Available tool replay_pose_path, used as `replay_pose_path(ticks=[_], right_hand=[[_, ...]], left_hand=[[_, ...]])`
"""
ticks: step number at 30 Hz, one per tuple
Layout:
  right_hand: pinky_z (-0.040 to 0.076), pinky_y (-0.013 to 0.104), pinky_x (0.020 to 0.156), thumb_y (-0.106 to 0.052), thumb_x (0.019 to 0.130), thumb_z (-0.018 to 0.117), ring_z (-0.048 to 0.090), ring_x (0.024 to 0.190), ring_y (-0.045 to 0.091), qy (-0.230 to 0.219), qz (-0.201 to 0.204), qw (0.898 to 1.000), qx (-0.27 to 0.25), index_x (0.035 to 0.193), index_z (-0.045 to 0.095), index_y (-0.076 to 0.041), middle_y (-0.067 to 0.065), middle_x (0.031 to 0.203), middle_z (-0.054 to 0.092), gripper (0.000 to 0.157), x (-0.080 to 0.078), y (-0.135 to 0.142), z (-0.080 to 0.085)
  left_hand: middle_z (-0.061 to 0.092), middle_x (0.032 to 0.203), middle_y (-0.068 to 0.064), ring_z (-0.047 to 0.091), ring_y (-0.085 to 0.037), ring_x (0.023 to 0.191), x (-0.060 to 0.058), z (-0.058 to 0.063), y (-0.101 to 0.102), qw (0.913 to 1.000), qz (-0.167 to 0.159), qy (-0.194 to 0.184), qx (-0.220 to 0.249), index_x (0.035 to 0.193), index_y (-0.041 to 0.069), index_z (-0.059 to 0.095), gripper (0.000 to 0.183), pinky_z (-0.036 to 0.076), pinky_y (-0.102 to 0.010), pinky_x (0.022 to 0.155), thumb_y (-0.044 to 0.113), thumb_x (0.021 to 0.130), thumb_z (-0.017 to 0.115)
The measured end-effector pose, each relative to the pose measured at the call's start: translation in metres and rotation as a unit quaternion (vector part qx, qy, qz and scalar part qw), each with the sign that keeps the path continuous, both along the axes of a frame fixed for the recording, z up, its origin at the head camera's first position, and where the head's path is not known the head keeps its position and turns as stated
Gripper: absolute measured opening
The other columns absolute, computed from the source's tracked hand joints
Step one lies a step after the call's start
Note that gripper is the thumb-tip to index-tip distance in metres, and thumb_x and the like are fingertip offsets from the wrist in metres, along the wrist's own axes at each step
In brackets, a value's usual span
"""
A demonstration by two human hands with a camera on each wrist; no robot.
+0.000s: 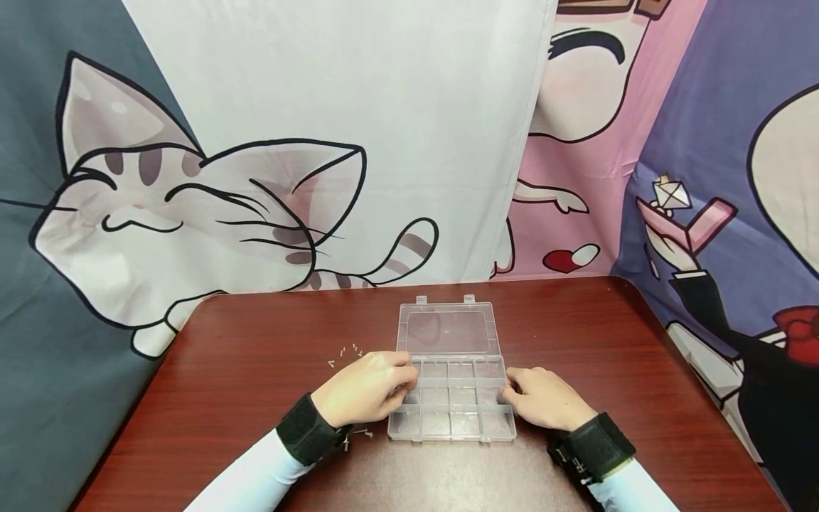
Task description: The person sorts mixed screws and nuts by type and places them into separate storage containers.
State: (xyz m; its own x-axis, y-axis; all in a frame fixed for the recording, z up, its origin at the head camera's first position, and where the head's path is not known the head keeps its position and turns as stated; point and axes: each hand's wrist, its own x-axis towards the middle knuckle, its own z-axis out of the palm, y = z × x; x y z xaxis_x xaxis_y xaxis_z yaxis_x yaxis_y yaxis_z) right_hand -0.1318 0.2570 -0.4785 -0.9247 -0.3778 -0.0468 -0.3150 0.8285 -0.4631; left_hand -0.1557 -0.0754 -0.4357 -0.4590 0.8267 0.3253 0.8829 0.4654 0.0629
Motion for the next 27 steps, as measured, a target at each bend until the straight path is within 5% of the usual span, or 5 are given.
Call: replay_pose_path(ticks=[2, 5, 9, 13, 27], right_hand=[[0.032, 0.024, 0.055, -0.03, 0.093, 0.057, 0.038, 0.056, 0.002, -0.001, 0.001, 1.0, 0.001, 0.073, 0.046, -0.024, -0.013, 0.062, 0.037, 0.024, 0.0, 0.0, -0.001], [0.033, 0.025, 0.056, -0.029, 0.093, 0.057, 0.038, 0.057, 0.002, 0.002, 0.001, 1.0, 0.006, 0.073, 0.046, -0.024, -0.013, 0.062, 0.036, 0.023, -0.001, 0.0, -0.001], [0.033, 0.024, 0.056, -0.029, 0.093, 0.058, 0.039, 0.057, 0.002, 0.003, 0.002, 1.0, 0.007, 0.073, 0.046, -0.025, -0.014, 0.062, 0.036, 0.024, -0.001, -0.001, 0.0], [0.031, 0.023, 0.054, -0.028, 0.093, 0.057, 0.038, 0.055, 0.002, 0.003, 0.0, 1.0, 0.002, 0.072, 0.045, -0.024, -0.014, 0.061, 0.037, 0.025, -0.001, 0.0, 0.001], [0.032, 0.023, 0.054, -0.027, 0.093, 0.056, 0.038, 0.055, 0.001, 0.01, 0.001, 1.0, 0.002, 0.071, 0.045, -0.025, -0.015, 0.06, 0.036, 0.025, -0.001, 0.001, -0.001]], left_hand=[[0.049, 0.083, 0.008, 0.048, -0.007, 0.073, 0.001, -0.001, -0.001, 1.0, 0.006, -0.002, -0.007, 0.088, 0.02, 0.061, 0.009, 0.043, -0.022, 0.069, 0.019, 0.081, 0.065], [0.059, 0.125, -0.004, 0.058, -0.018, 0.109, 0.004, -0.001, -0.004, 0.9989, 0.028, -0.018, -0.032, 0.126, 0.019, 0.063, 0.055, 0.046, -0.033, 0.093, 0.05, 0.08, 0.069], [0.019, 0.165, -0.01, 0.025, -0.037, 0.148, 0.007, -0.001, -0.012, 0.9951, 0.065, -0.047, -0.058, 0.159, 0.021, 0.032, 0.111, 0.027, -0.052, 0.114, 0.086, 0.072, 0.05], [0.016, 0.166, -0.008, 0.019, -0.036, 0.15, 0.006, 0.001, -0.024, 0.9933, 0.087, -0.053, -0.055, 0.161, 0.023, 0.027, 0.113, 0.024, -0.055, 0.114, 0.09, 0.072, 0.043], [0.029, 0.162, -0.012, 0.028, -0.035, 0.147, -0.008, -0.007, -0.08, 0.9857, 0.155, -0.048, -0.044, 0.158, 0.019, 0.035, 0.108, 0.026, -0.054, 0.114, 0.084, 0.073, 0.051]])
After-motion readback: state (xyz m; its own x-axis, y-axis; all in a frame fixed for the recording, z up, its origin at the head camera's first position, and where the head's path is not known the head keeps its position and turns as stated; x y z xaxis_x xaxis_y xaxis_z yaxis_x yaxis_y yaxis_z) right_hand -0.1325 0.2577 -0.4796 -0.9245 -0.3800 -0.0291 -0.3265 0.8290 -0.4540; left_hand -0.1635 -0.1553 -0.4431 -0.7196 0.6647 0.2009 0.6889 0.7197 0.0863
